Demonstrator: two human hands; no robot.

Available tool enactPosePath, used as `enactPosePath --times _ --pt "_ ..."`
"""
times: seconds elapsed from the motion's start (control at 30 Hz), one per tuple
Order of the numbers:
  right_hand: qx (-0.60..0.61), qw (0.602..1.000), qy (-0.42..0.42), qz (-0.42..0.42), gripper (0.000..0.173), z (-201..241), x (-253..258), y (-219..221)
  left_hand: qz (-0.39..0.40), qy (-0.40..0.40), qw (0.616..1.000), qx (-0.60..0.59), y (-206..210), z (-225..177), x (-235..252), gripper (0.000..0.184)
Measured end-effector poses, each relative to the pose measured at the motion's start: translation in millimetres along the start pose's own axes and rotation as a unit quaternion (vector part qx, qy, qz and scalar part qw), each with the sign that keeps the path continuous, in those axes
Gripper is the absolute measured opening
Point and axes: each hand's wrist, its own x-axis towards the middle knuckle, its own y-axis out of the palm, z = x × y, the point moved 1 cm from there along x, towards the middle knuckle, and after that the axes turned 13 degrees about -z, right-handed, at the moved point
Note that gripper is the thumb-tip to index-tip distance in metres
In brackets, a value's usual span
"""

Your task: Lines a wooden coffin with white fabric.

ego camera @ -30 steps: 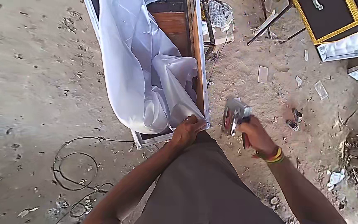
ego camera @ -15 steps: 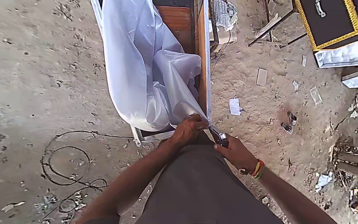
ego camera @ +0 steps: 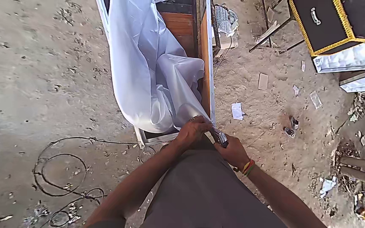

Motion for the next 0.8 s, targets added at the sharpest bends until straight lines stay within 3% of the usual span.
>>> enactPosePath --times 0.1,0.17,0.33,0.53,0.63,0.8 --pt "0.029 0.994 -0.021 -0.102 0.038 -8 -7 26 0.006 -0.009 1.000 -0.002 -1 -3 0 0.028" --pt "0.025 0.993 -0.017 -0.115 0.038 -12 -17 29 0.011 -0.015 1.000 0.002 -1 -4 0 0.028" --pt "-0.075 0.993 0.084 0.031 0.047 -54 -54 31 -0.002 -0.024 1.000 -0.001 0 -2 -1 0.028" --pt "-0.108 0.970 0.194 0.098 0.049 -111 -43 76 -0.036 -0.017 0.989 0.144 -14 0 -18 0.035" --pt "-0.105 0.968 0.194 0.124 0.051 -122 -38 99 -0.074 0.047 0.974 0.209 -26 12 -34 0.038" --pt "-0.141 0.964 0.140 0.178 0.049 -119 -28 126 -0.033 0.106 0.969 0.220 -54 28 -52 0.043"
